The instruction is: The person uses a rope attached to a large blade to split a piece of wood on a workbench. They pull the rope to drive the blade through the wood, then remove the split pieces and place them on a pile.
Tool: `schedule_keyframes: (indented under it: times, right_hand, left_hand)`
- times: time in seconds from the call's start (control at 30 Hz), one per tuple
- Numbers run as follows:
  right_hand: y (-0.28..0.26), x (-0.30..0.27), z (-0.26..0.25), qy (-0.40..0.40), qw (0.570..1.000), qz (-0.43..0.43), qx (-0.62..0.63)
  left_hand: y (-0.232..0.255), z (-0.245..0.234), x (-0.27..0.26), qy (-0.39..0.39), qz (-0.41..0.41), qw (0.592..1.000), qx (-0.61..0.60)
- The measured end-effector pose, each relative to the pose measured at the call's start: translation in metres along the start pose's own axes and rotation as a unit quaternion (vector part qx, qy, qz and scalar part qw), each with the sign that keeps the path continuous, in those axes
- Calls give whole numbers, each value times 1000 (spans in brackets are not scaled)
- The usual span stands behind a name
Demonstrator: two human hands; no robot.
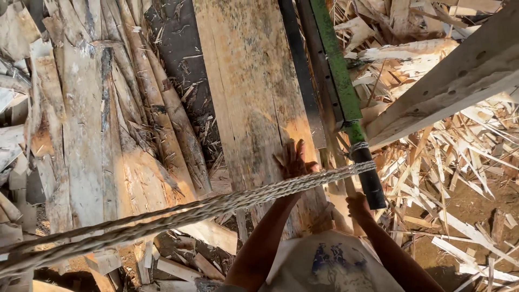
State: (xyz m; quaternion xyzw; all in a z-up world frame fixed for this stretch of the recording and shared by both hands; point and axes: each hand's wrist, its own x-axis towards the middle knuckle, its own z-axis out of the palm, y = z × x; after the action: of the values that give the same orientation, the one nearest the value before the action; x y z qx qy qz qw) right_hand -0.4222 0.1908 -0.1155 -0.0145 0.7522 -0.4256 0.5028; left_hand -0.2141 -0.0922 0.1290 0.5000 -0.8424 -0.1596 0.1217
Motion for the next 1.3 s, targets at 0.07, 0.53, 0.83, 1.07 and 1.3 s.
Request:
schedule_keyframes:
  times: [0.07,0.53,0.83,1.07,1.3]
  right_hand:
    - [-30,-45,-22,205,923,-5,-326]
    - [19,71,27,-148,984,-74,68]
    - [-191,74,11,217,948,-142,-185]
    - [-349,107,-16,197,838,-498,-99]
    - [-284,-35,14,-8,948,-311,70]
  left_hand:
    - [9,8,-8,-22,5,1000,9]
    - [68,27,4,-149,43,985,80]
    - [66,52,16,-158,35,982,100]
    - [64,55,12,-110,50,989,80]
    - [63,57,10,-86,46,994,55]
